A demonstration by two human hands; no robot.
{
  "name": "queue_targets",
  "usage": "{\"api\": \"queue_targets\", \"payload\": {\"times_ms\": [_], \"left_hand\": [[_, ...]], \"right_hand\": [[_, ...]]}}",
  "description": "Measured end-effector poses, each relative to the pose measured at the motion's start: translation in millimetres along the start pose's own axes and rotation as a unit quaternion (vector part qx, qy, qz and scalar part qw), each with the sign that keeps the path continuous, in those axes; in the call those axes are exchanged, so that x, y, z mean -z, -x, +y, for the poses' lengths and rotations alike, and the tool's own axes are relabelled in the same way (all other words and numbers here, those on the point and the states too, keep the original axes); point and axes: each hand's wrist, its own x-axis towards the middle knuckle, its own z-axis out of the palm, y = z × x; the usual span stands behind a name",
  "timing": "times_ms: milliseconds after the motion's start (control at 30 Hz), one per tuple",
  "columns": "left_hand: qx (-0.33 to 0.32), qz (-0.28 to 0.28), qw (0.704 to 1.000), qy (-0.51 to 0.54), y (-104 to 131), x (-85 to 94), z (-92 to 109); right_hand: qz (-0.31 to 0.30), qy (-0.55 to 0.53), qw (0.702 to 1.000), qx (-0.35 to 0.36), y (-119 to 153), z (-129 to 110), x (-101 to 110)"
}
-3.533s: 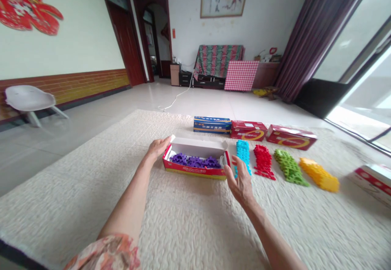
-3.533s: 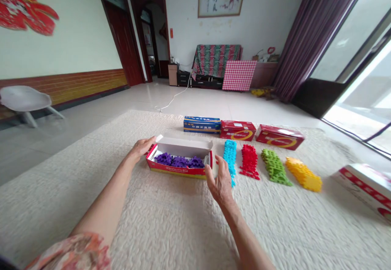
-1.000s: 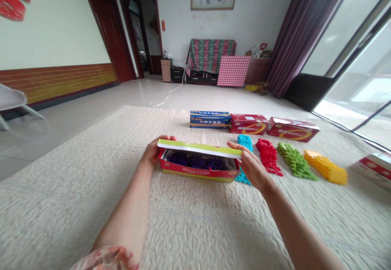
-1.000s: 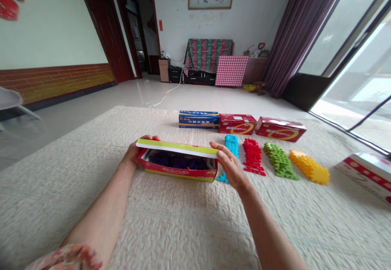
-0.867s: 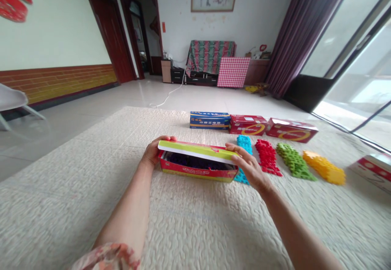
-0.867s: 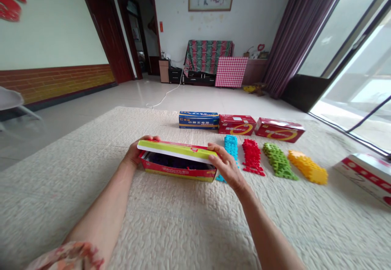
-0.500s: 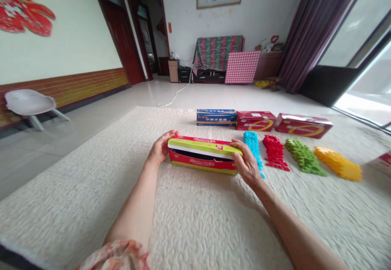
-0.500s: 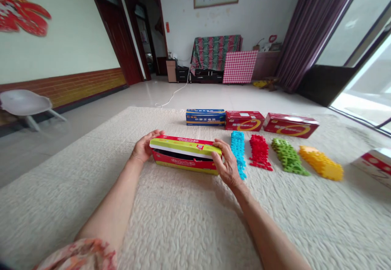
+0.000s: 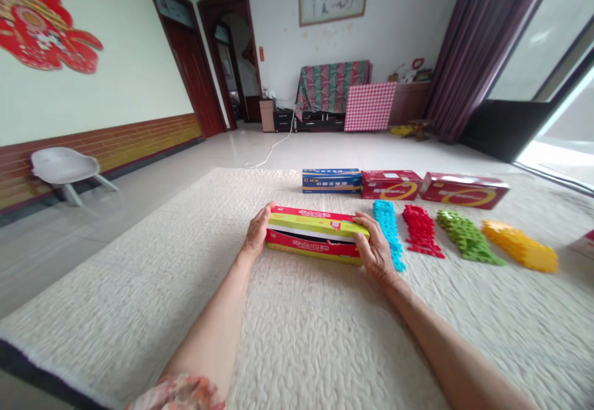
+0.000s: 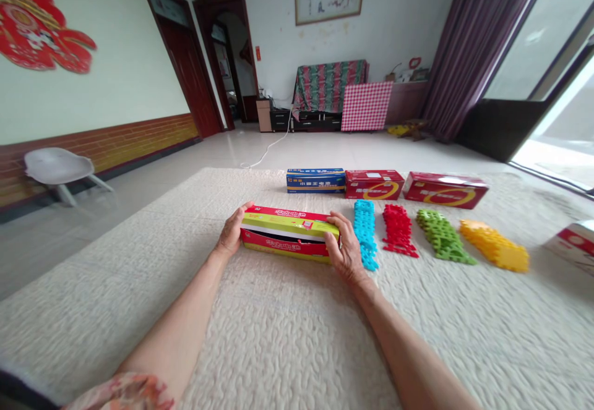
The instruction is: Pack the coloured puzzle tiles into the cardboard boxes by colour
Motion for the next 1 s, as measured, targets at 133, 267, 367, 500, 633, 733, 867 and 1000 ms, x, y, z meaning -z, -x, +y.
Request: {"api": "queue_targets", "payload": {"times_ms": [133, 267, 367, 500, 633, 733, 867, 1000], "left_hand": [[0.014, -0.014, 1.0, -0.002, -6, -1.2, 3], [0.013, -0.034, 0.999, -0.015, -7, -3.6, 8], [0.004, -0.054, 0.998, -0.044, -5, -2.0, 11], [-0.002, -0.083, 0.994, -0.075, -5, 4.2, 11], [0.011, -0.092, 0.993, -0.071, -6, 8.0, 7], [0.046, -0.095, 0.993, -0.045, -6, 6.3, 6], [0.085, -0.091, 0.992, 0.005, -3, 1.7, 6], [0.093, -0.088, 0.991, 0.028, 0, -0.6, 7]], "right_hand": [[-0.005, -0.004, 1.0, -0.006, -1, -2, 2], [0.004, -0.001, 1.0, -0.003, -1, -3, 3], [0.002, -0.003, 1.0, 0.004, 0, -2, 2], [0.002, -0.001, 1.0, 0.008, 0, 0, 2], [0.003, -0.002, 1.0, 0.011, 0, 0, 3], [-0.001, -0.011, 1.0, 0.004, 0, 0, 4], [0.001, -0.021, 1.0, -0.012, 2, 1, 3], [0.013, -0.013, 1.0, -0.025, 3, -1, 1]]}}
